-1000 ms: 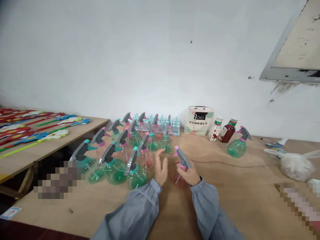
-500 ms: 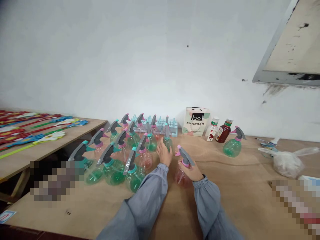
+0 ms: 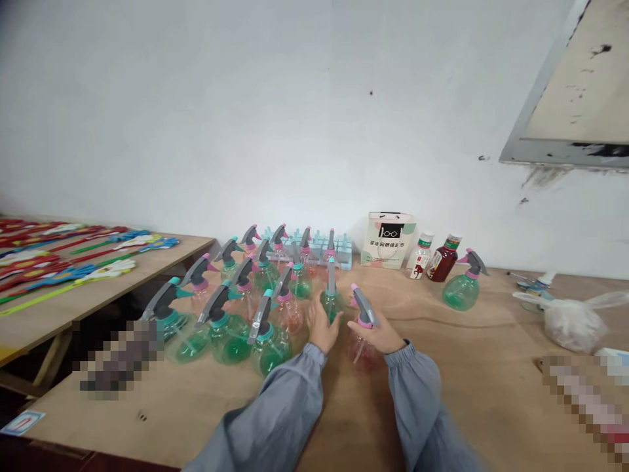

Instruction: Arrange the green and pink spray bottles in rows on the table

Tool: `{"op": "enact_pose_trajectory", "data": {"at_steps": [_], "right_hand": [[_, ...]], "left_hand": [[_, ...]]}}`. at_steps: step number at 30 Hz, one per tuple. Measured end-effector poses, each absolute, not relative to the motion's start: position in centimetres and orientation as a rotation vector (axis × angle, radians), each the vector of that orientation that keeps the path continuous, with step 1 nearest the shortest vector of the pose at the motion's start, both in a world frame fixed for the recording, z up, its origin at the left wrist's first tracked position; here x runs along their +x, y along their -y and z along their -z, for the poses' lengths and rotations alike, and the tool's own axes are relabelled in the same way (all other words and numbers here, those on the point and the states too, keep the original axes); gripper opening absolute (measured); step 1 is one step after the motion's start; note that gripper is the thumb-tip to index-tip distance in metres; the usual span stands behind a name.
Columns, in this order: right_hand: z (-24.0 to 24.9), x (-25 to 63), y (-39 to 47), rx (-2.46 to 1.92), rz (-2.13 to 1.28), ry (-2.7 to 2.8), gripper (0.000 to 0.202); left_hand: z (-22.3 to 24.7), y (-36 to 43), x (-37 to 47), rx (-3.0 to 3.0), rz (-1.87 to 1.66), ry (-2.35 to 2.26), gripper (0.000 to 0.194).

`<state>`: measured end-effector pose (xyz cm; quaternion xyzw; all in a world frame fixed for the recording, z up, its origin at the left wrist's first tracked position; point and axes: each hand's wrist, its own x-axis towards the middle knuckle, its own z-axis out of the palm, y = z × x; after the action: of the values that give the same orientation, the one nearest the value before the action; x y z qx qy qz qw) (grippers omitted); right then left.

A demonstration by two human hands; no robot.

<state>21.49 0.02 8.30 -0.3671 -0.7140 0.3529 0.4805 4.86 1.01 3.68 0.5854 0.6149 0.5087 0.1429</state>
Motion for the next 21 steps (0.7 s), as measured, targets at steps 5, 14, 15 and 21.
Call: {"op": "enact_pose_trajectory", "data": {"at_steps": [5,14,15,21], "right_hand": [[-8.4,21.5,-0.3,-1.130,-0.812,1.565,0.046],[-11.7,21.0,0.7,-0.970,-1.252,1.343,0.051],[-11.9,21.0,0.7,-0.964,-1.284,1.319,0.051],[-12.5,20.6,-0.1,-0.879,-1.337,1.357,0.044]], "left_hand": [[-2.4,2.2,3.1,1.785,-1.522,-1.722,0.071],[-0.4,2.6,1.2,1.955,-1.629,-1.496,0.071],[-0.2,2.5,1.2,1.952,-1.630,-1.468,0.072],[0.9,1.6,1.5,1.918,-1.633,-1.391,0.088]]}}
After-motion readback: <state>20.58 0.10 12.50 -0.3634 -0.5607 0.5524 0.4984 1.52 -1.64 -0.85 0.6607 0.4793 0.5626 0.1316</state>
